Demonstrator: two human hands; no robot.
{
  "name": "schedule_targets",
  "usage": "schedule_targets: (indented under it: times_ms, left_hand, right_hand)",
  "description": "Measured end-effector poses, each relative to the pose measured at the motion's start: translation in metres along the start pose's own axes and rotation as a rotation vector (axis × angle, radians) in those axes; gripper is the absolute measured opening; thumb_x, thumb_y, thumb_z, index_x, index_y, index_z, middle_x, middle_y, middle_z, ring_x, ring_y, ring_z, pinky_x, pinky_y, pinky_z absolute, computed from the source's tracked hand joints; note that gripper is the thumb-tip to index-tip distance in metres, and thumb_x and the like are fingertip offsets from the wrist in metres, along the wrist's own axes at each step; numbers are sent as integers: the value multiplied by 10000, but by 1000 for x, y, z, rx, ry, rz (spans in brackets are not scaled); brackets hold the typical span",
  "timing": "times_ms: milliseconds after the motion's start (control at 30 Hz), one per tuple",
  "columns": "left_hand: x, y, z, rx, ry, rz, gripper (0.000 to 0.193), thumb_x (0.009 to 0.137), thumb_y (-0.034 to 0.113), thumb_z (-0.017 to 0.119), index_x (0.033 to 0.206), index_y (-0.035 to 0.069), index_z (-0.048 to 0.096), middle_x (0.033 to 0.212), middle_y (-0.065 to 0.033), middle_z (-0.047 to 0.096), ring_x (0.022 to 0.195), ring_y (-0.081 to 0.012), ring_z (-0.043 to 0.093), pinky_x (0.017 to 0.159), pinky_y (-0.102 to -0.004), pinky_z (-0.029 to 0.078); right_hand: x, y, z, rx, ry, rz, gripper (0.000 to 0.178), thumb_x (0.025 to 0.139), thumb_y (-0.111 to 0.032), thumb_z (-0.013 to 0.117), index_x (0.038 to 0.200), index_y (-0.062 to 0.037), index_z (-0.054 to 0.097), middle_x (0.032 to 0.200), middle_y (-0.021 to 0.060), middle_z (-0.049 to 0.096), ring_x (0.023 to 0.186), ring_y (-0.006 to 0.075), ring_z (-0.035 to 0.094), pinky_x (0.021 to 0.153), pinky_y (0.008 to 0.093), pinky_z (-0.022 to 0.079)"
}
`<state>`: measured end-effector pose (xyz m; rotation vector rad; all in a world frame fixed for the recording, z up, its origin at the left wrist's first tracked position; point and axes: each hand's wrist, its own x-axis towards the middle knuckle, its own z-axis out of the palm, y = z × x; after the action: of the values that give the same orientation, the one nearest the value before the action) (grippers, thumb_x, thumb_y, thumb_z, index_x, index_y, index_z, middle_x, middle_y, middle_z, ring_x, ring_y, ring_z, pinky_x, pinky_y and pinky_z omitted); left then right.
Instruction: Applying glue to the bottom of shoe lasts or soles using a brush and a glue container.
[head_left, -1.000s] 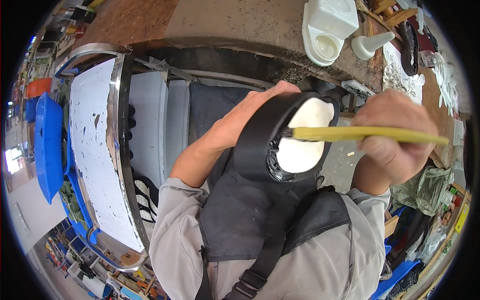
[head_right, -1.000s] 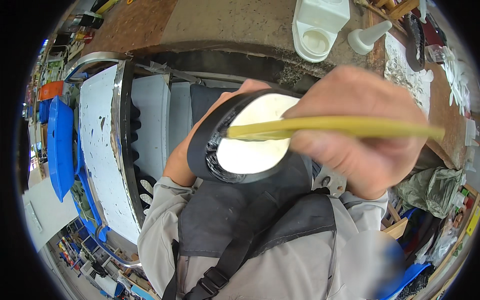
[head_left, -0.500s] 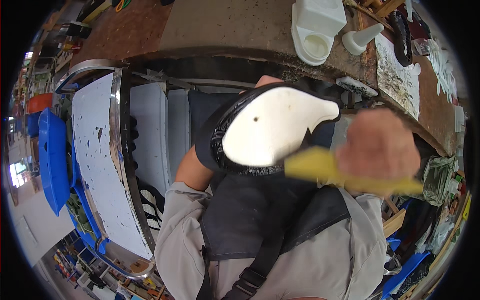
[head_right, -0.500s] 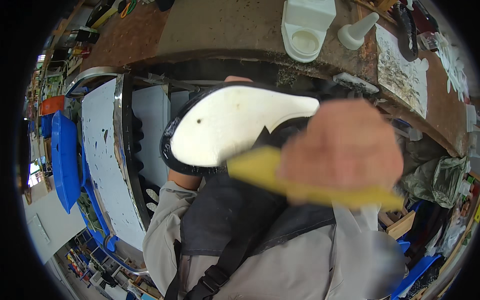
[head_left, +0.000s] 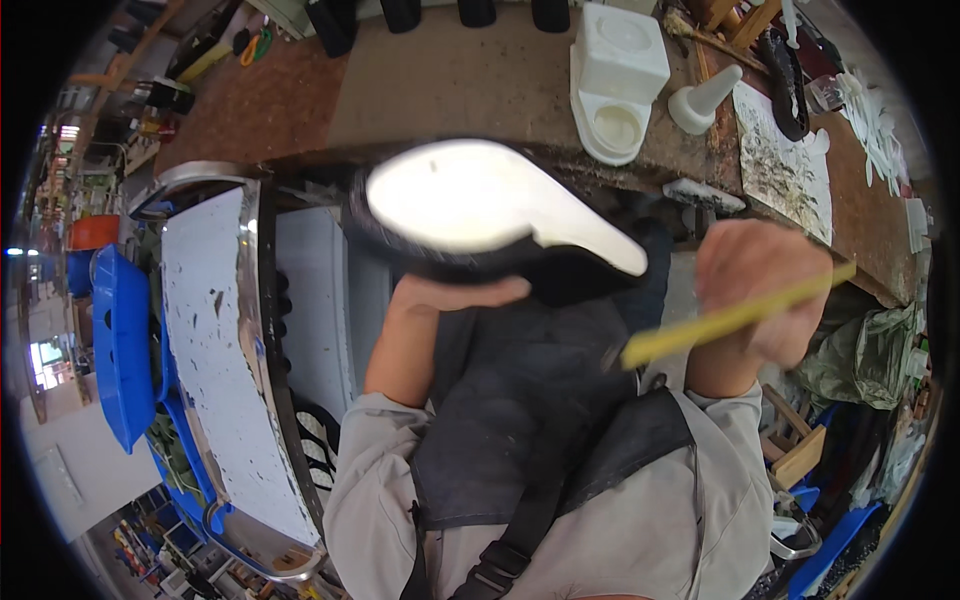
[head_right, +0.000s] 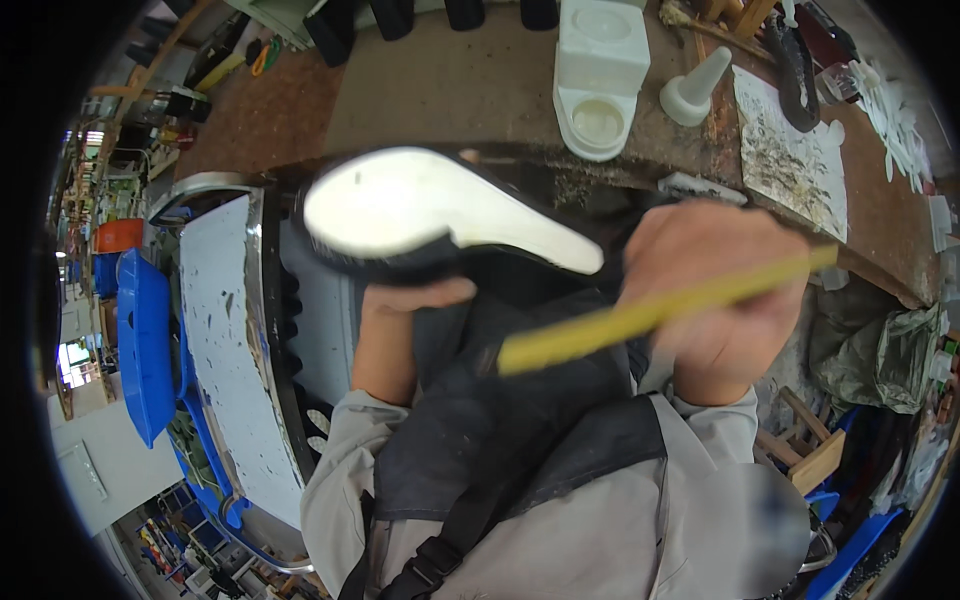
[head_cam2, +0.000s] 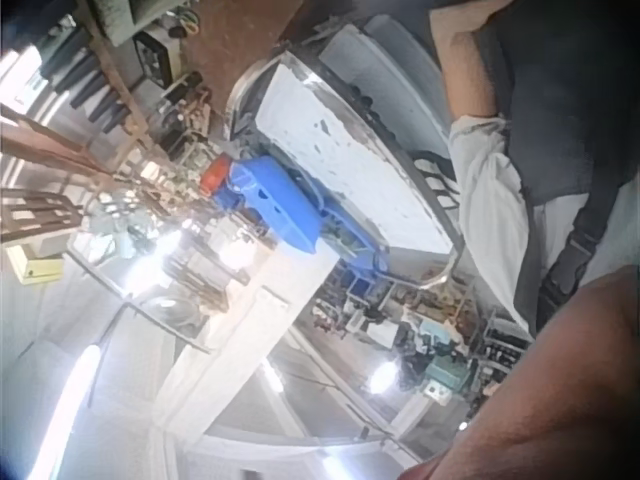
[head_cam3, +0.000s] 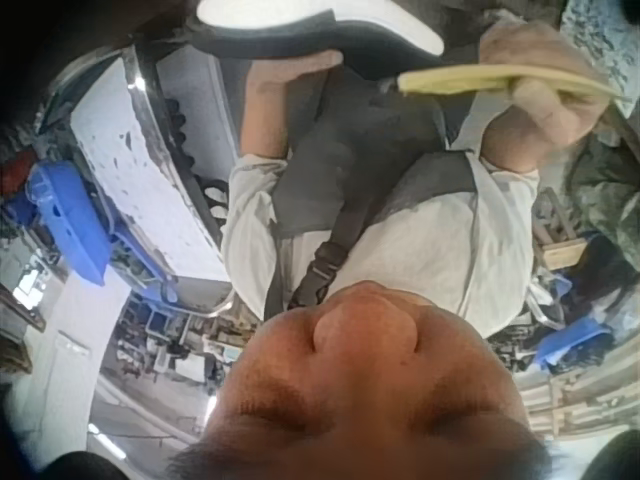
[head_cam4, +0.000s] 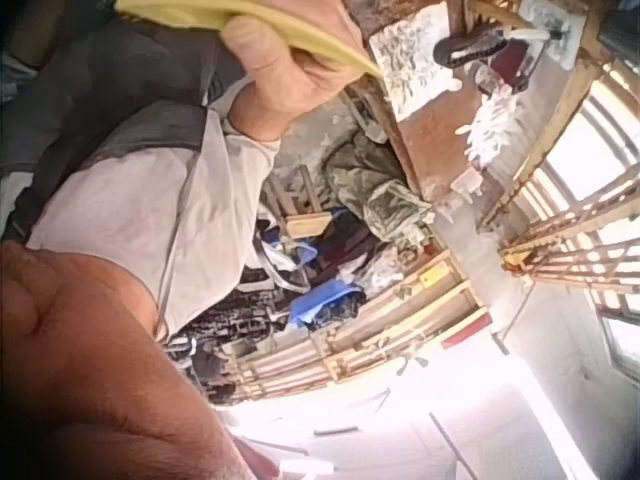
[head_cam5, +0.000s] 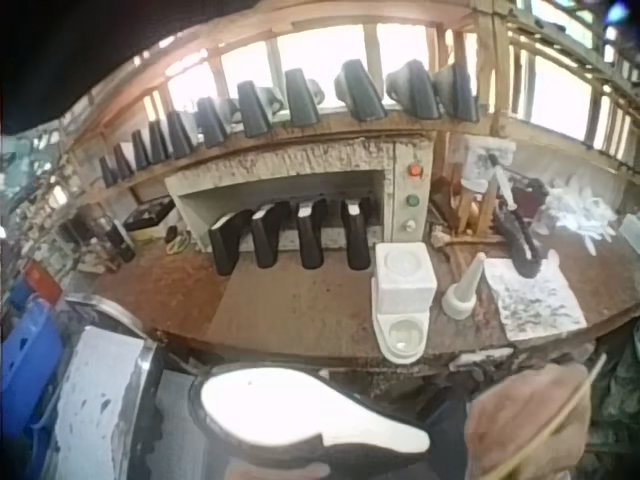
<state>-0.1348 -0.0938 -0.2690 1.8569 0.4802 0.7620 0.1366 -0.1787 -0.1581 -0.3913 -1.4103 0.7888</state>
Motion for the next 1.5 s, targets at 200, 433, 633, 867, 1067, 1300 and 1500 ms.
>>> schedule_targets:
  times_ms: [200,433,633,867,1067,1300,1500]
  left_hand:
    - [4,7,23,-895,268,-95,796,881,582,445,1402,-4,313,1335,-235,436,916,-286,583,752,-371,495]
    - [-5,26,35,-739,146,-149,888,765,508,688,1363,-46,336,1205,-257,541,999,-347,602,859,-433,493]
    - [-4,35,38,-548,124,-6,466,871,403,622,970,-52,624,954,-109,661,910,-197,596,824,-312,447]
    - [0,45,41,-537,152,6,452,886,352,610,1059,-65,589,1037,-120,632,937,-190,582,832,-304,444]
    - [8,52,42,-575,183,-14,443,882,312,609,1107,-68,583,1079,-128,630,980,-201,579,869,-305,437]
    - [12,53,41,-516,296,11,378,864,325,626,867,-53,639,880,-99,658,816,-199,606,748,-294,460]
    - [12,58,52,-373,514,105,396,870,345,623,839,-50,631,851,-90,650,784,-173,591,717,-288,457]
  right_hand:
    - [4,3,-5,-6,443,466,191,872,-119,615,947,56,612,750,107,639,509,88,524,466,200,410]
    - [37,12,25,-169,202,360,132,848,-43,655,944,48,663,795,80,656,584,77,555,512,191,418]
    - [48,6,21,-351,0,219,178,796,-79,665,909,59,662,780,118,641,584,142,562,521,230,416]
    - [34,-3,13,-459,-102,103,242,703,-146,723,824,57,673,681,153,639,542,197,559,506,297,413]
    - [16,-4,8,-472,-83,40,248,729,-181,726,795,50,665,649,153,637,499,197,550,467,301,388]
    - [-23,-5,1,-239,-167,-8,173,671,-37,732,801,64,675,659,160,656,461,207,594,396,280,456]
    - [7,-11,22,-350,256,330,267,784,-168,673,872,80,628,669,141,598,496,155,528,451,261,391]
